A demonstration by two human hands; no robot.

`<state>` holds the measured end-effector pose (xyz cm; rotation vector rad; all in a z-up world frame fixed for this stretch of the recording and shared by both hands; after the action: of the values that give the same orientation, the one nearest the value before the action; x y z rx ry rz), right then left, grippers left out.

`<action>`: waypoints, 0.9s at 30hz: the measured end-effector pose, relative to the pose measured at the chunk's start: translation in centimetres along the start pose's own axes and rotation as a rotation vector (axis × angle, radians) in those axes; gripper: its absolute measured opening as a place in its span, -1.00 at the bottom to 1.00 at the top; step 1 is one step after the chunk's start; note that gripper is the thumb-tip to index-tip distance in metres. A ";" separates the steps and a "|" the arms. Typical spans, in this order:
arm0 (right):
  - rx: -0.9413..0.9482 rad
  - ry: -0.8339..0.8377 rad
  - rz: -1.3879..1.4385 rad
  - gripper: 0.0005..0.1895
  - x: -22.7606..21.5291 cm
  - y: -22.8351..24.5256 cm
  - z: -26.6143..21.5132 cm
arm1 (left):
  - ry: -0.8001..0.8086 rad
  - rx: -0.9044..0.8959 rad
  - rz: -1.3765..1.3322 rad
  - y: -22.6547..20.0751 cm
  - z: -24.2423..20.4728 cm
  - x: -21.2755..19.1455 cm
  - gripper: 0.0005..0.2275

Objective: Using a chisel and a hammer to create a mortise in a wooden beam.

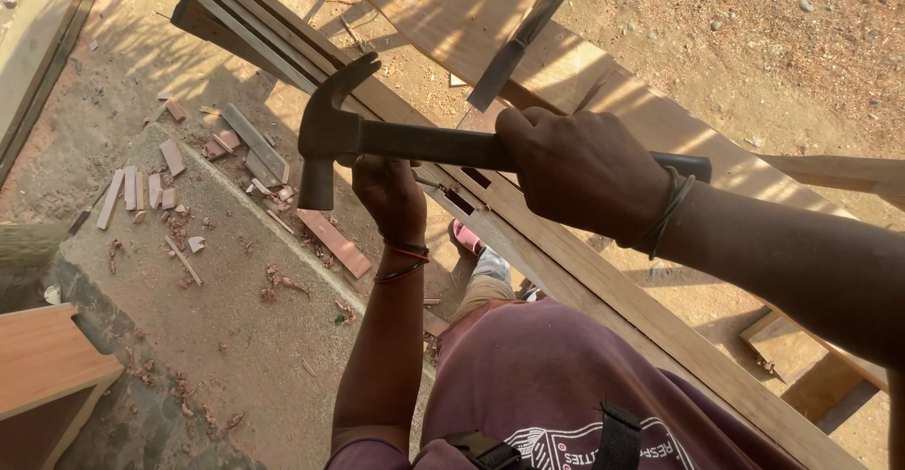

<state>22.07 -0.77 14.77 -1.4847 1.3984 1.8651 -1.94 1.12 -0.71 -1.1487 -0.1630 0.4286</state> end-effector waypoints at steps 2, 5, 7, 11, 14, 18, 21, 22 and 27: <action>0.008 0.008 0.015 -0.91 0.4 -0.1 0.0 | 0.016 -0.042 -0.019 -1.6 0.2 0.5 -0.81; 0.002 0.007 0.001 -0.90 0.0 0.3 -0.1 | 0.036 -0.008 0.045 -2.2 0.1 0.3 -0.78; -0.011 -0.010 -0.042 -0.90 -0.5 0.3 -0.2 | 0.038 0.075 0.117 -2.0 0.2 0.3 -0.74; 0.069 0.049 0.094 -0.93 0.7 -1.0 -1.4 | 0.027 0.063 0.103 -2.9 -0.1 0.4 -0.72; 0.110 -0.054 0.176 -0.90 1.3 -2.8 -3.1 | 0.038 0.007 0.141 -5.7 -1.8 2.6 -0.76; 0.139 -0.290 0.417 -0.79 1.8 -4.7 -6.5 | 0.079 0.272 0.197 -8.9 -4.6 4.1 -0.72; 0.253 -0.324 0.402 -0.73 3.1 -6.7 -9.5 | -0.037 0.108 0.180 -5.8 -1.0 2.6 -0.69; 0.251 -0.313 0.401 -0.73 3.4 -6.9 -10.3 | -0.044 0.099 0.183 -5.1 -0.5 2.6 -0.69; 0.641 -0.059 0.365 -0.60 8.1 -10.0 -14.6 | -0.198 0.066 0.341 -3.1 2.3 1.8 -0.59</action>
<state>34.25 -11.22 3.74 -0.8919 2.0826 1.4007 -0.33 2.80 2.87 -1.0700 -0.1239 0.8448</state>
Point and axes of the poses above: each hand's wrist, its own z-axis towards the middle knuckle, its own x-axis out of the palm, y = z × x, the point moved 5 cm from there along z, towards the middle knuckle, and after that the axes turned 8 degrees about z, right-handed, at the moved point
